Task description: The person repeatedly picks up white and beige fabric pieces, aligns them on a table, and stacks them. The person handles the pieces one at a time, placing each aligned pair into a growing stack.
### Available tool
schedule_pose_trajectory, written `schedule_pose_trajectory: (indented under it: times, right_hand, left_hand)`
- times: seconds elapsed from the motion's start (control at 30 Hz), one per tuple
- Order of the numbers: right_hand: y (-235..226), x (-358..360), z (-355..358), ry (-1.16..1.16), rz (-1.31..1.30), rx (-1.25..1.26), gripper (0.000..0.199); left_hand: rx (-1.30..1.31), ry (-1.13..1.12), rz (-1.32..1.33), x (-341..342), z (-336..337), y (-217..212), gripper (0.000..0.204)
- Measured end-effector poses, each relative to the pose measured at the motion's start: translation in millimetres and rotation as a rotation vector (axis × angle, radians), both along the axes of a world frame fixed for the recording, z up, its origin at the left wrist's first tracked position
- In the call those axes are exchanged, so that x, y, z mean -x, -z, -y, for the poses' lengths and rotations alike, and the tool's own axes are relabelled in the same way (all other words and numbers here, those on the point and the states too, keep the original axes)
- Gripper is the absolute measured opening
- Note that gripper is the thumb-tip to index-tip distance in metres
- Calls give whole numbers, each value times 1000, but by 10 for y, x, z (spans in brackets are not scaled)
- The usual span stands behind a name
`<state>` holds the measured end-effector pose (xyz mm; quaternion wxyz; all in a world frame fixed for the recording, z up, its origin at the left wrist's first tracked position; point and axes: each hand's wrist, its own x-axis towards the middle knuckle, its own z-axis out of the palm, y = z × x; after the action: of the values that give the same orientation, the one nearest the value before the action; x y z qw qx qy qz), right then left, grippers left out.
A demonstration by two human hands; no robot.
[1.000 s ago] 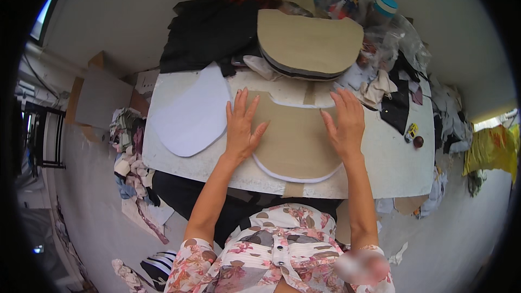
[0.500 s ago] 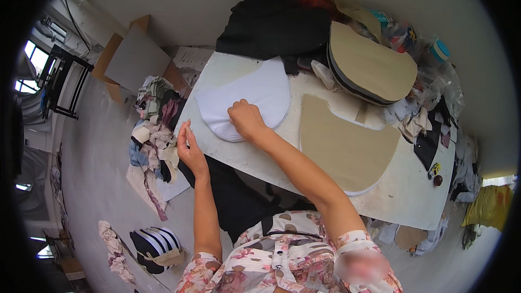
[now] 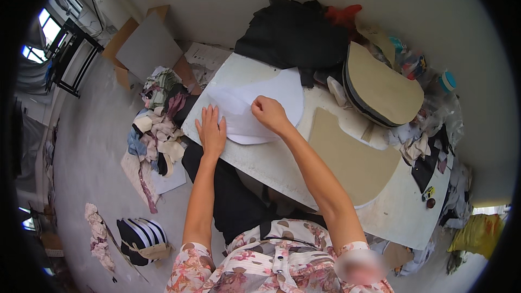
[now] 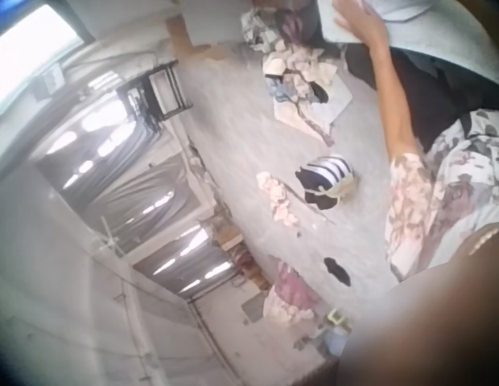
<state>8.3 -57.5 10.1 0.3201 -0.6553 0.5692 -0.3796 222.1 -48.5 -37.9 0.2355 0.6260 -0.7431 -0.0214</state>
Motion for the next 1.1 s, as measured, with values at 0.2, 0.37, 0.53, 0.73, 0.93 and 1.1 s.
schedule_pose_trajectory:
  times: [0.2,0.37,0.53,0.73,0.93,1.1]
  right_hand:
    - [-467,501,-87,-38,386,-32,17]
    - [-803,469,-516,-199,72,267,4]
    - [-631,207,-867,-361,-227,545,9]
    - [-345,59,-1043,-463,-408,491,11]
    - [-382,126,-696,-176,-10,369,29]
    - [46,426,-180,2,461,-246,50]
  left_hand:
    - [50,-34,-5,36,-17,-18,41]
    - [-77,134,-513,115,-398,-162,46]
    - [-621,67,-1879,406,-833,-563,79]
    - [-685,56,-1983,174,-943,-592,59]
    - [-487,-5,-1699,-111,-1044,-540,30]
    - [-473,38,-1863,-220,-1341,-1082,29]
